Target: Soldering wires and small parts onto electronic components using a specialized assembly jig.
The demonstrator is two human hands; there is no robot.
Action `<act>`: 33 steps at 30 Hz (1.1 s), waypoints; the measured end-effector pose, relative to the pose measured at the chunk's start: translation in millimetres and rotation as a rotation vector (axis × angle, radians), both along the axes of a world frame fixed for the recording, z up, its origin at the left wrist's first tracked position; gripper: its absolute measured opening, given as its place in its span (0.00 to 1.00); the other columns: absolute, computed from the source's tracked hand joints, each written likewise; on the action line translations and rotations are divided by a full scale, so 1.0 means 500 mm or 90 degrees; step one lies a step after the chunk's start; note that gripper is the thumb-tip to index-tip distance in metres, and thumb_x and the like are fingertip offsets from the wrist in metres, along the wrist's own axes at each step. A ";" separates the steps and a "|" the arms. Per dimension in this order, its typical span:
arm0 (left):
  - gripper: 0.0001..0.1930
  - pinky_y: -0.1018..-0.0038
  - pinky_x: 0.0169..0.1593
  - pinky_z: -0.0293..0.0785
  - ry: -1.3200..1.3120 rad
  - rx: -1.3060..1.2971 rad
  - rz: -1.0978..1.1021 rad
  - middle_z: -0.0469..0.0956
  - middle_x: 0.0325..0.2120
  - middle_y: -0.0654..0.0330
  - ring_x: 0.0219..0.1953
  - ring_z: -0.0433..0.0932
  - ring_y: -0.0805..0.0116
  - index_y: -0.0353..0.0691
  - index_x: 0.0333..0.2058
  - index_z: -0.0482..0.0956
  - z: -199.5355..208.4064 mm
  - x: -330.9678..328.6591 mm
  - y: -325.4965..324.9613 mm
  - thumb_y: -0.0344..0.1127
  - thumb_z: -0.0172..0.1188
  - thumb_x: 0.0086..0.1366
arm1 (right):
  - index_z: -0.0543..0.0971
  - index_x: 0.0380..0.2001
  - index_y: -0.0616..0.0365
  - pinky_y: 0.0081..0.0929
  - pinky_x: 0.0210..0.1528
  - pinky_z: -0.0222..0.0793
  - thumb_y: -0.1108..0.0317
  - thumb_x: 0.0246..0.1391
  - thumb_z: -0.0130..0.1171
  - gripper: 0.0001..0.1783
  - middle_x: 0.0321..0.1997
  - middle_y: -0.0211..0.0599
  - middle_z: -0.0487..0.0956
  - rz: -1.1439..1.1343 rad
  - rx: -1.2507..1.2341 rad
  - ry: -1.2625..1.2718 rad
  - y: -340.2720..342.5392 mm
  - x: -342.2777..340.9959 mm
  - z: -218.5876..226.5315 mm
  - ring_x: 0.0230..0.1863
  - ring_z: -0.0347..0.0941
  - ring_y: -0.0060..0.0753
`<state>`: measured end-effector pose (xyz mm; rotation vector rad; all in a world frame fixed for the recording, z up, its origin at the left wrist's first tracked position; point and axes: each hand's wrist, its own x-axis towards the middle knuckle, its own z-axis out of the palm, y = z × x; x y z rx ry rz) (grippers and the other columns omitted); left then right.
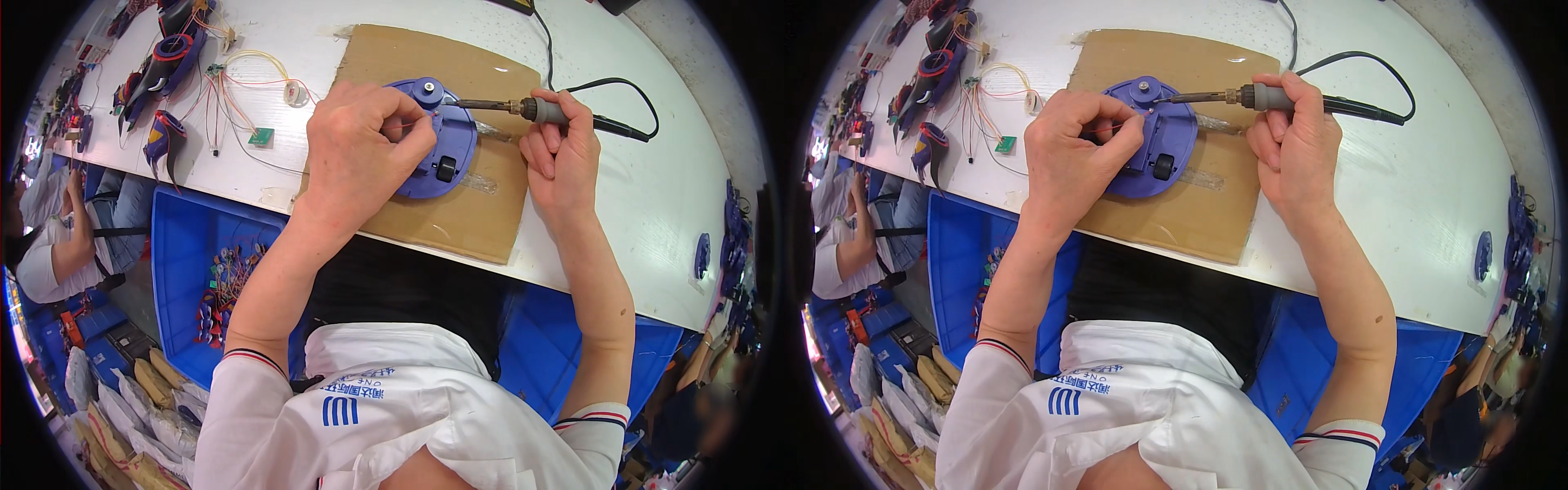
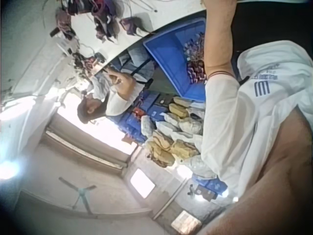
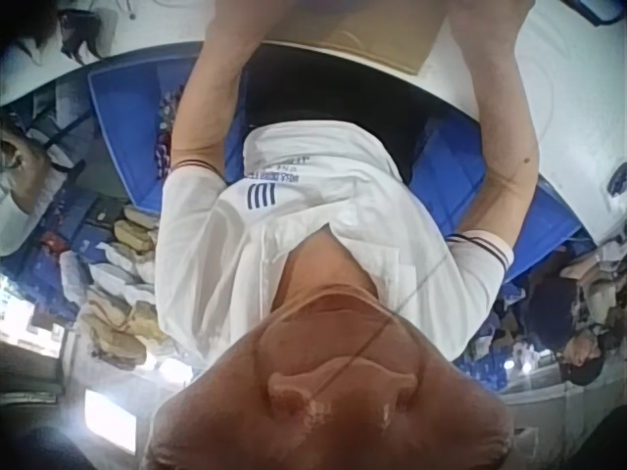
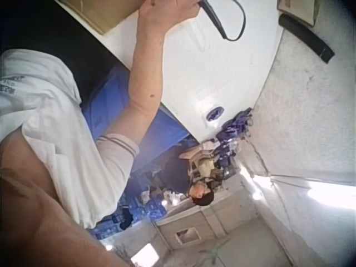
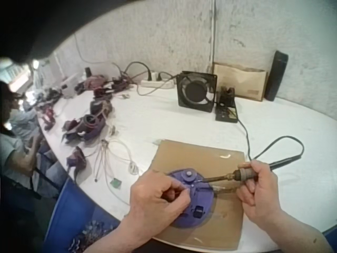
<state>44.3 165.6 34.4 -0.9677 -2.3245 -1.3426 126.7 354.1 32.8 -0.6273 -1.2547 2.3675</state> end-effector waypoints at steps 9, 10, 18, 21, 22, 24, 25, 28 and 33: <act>0.05 0.79 0.26 0.62 -0.001 -0.002 0.005 0.69 0.13 0.69 0.20 0.63 0.74 0.40 0.17 0.78 -0.003 -0.001 0.001 0.25 0.65 0.44 | 0.78 0.37 0.62 0.12 0.14 0.43 0.58 0.63 0.48 0.17 0.10 0.20 0.55 -0.010 -0.029 -0.003 0.001 -0.002 0.002 0.09 0.43 0.11; 0.05 0.79 0.26 0.62 0.015 0.001 0.007 0.69 0.13 0.68 0.20 0.63 0.74 0.40 0.17 0.78 -0.004 -0.001 0.002 0.25 0.65 0.44 | 0.78 0.37 0.62 0.12 0.14 0.43 0.58 0.63 0.48 0.17 0.10 0.20 0.54 -0.008 -0.028 0.000 0.003 -0.001 0.000 0.09 0.43 0.11; 0.04 0.79 0.26 0.62 0.069 -0.015 0.020 0.70 0.16 0.67 0.21 0.64 0.74 0.39 0.17 0.78 -0.009 -0.004 0.001 0.25 0.65 0.44 | 0.78 0.37 0.62 0.12 0.14 0.43 0.58 0.63 0.48 0.17 0.10 0.20 0.54 -0.014 0.000 0.004 0.013 -0.001 -0.005 0.09 0.43 0.12; 0.04 0.79 0.26 0.62 0.052 -0.009 0.020 0.69 0.15 0.67 0.21 0.64 0.74 0.39 0.16 0.78 -0.008 -0.002 0.001 0.25 0.65 0.44 | 0.78 0.37 0.62 0.12 0.14 0.43 0.58 0.63 0.48 0.17 0.10 0.20 0.55 -0.012 0.000 0.005 0.008 -0.003 -0.003 0.08 0.43 0.11; 0.05 0.79 0.25 0.62 0.043 -0.006 0.021 0.69 0.15 0.67 0.21 0.64 0.74 0.39 0.16 0.78 -0.008 -0.002 0.001 0.25 0.65 0.44 | 0.78 0.37 0.62 0.12 0.14 0.43 0.59 0.63 0.48 0.17 0.10 0.20 0.55 -0.012 -0.001 0.006 0.006 -0.004 -0.002 0.08 0.43 0.11; 0.05 0.79 0.25 0.62 0.034 -0.002 0.021 0.69 0.15 0.67 0.21 0.64 0.74 0.39 0.16 0.77 -0.007 0.000 0.003 0.25 0.65 0.44 | 0.78 0.37 0.62 0.12 0.14 0.43 0.59 0.63 0.48 0.17 0.10 0.20 0.55 -0.011 -0.001 0.007 0.009 -0.002 -0.005 0.08 0.43 0.11; 0.05 0.79 0.25 0.62 0.037 -0.006 0.022 0.69 0.15 0.67 0.21 0.64 0.74 0.39 0.16 0.77 -0.005 0.001 0.005 0.25 0.65 0.43 | 0.78 0.37 0.62 0.12 0.14 0.43 0.59 0.63 0.48 0.17 0.10 0.20 0.55 0.024 -0.143 0.049 0.017 0.000 -0.013 0.08 0.43 0.11; 0.05 0.79 0.25 0.62 0.047 -0.015 0.025 0.69 0.15 0.67 0.21 0.64 0.74 0.39 0.16 0.77 0.000 0.004 0.010 0.24 0.65 0.43 | 0.78 0.36 0.62 0.12 0.14 0.43 0.59 0.63 0.48 0.17 0.11 0.20 0.56 0.131 -0.567 0.175 0.038 0.007 -0.034 0.08 0.43 0.11; 0.05 0.79 0.24 0.62 0.035 -0.007 0.030 0.69 0.15 0.67 0.20 0.64 0.74 0.39 0.16 0.77 -0.003 0.003 0.012 0.24 0.65 0.43 | 0.78 0.36 0.61 0.12 0.14 0.43 0.59 0.63 0.47 0.17 0.12 0.20 0.57 0.036 0.020 0.012 0.007 0.003 -0.008 0.08 0.43 0.11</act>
